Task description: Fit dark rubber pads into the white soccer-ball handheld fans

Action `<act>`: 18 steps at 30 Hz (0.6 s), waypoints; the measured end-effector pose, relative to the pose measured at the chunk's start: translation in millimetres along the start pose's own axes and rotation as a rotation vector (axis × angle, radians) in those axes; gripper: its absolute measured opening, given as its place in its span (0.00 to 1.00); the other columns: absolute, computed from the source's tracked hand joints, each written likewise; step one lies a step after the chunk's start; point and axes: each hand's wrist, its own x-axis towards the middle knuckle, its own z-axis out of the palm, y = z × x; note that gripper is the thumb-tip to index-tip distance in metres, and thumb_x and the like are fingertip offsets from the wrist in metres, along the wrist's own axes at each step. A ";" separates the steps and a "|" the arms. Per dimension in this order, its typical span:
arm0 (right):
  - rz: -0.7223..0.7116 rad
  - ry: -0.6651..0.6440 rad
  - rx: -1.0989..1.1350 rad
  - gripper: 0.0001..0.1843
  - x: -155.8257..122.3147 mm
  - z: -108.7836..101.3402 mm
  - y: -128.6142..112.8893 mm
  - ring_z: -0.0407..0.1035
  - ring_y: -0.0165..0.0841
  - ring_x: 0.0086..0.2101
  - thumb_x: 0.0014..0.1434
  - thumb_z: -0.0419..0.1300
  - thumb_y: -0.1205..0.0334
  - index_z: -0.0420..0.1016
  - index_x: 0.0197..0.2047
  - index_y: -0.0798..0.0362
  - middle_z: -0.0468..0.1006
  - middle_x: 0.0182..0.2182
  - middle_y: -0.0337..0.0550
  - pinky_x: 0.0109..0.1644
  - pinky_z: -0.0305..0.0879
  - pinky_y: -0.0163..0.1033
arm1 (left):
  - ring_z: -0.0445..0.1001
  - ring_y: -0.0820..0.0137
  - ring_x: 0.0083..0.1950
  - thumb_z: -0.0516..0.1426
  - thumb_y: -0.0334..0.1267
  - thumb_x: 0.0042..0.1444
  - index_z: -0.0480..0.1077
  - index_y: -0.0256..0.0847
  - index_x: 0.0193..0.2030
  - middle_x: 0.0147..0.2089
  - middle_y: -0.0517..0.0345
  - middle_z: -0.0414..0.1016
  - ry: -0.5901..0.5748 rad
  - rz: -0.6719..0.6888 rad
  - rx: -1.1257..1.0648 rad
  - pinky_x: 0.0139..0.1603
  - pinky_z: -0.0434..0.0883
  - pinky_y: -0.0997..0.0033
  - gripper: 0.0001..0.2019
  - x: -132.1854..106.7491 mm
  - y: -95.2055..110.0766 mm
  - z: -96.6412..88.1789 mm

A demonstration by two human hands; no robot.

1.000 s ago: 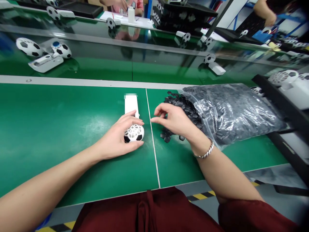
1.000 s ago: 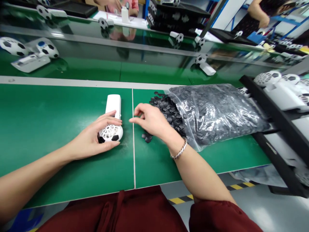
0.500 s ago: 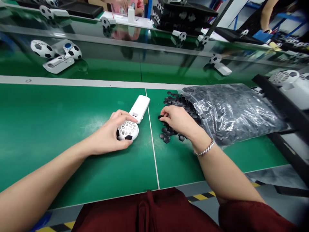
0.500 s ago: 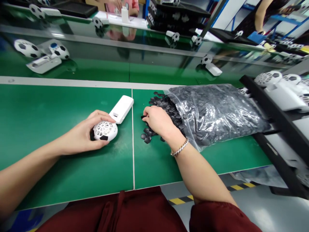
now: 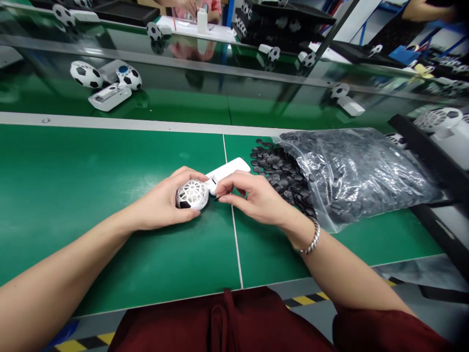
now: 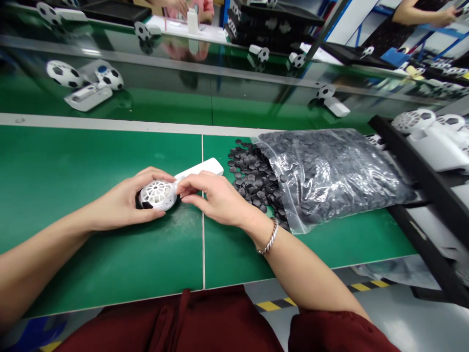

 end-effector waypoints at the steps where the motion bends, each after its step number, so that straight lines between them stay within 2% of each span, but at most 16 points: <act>1: -0.034 0.000 -0.017 0.05 0.2 3.2 -0.3 0.68 0.28 0.35 0.55 0.59 0.70 0.70 0.37 0.53 0.76 0.33 0.38 0.39 0.64 0.33 | 0.66 0.64 0.50 0.57 0.35 0.46 0.60 0.46 0.51 0.51 0.58 0.62 -0.012 0.011 -0.002 0.50 0.65 0.64 0.23 -0.3 0.3 -0.4; 6: -0.215 -0.013 -0.169 0.02 1.1 14.6 2.5 0.66 0.29 0.31 0.57 0.56 0.69 0.68 0.35 0.54 0.75 0.30 0.40 0.38 0.64 0.35 | 0.62 0.63 0.55 0.55 0.32 0.45 0.60 0.44 0.51 0.52 0.57 0.63 0.006 0.071 0.051 0.56 0.61 0.62 0.23 -2.3 4.5 4.0; 11: -0.341 0.057 -0.269 0.04 -0.2 22.9 4.7 0.67 0.29 0.29 0.59 0.54 0.67 0.69 0.35 0.56 0.75 0.28 0.41 0.35 0.64 0.34 | 0.63 0.62 0.54 0.58 0.39 0.47 0.60 0.42 0.51 0.52 0.54 0.64 0.052 0.082 0.067 0.55 0.61 0.59 0.23 -0.9 4.8 11.2; 14: -0.335 0.091 -0.236 0.02 -0.6 25.5 4.2 0.68 0.28 0.31 0.59 0.55 0.67 0.69 0.35 0.55 0.76 0.29 0.41 0.37 0.64 0.34 | 0.64 0.62 0.52 0.58 0.41 0.48 0.62 0.41 0.49 0.50 0.53 0.65 0.102 0.081 0.046 0.53 0.63 0.60 0.21 0.1 5.1 14.5; 18: -0.195 0.105 -0.091 0.02 0.1 25.8 0.5 0.68 0.26 0.32 0.56 0.58 0.68 0.69 0.34 0.55 0.75 0.29 0.39 0.37 0.65 0.31 | 0.65 0.64 0.51 0.56 0.36 0.48 0.63 0.42 0.47 0.48 0.54 0.66 0.119 0.093 0.030 0.53 0.63 0.61 0.18 -0.3 8.3 17.0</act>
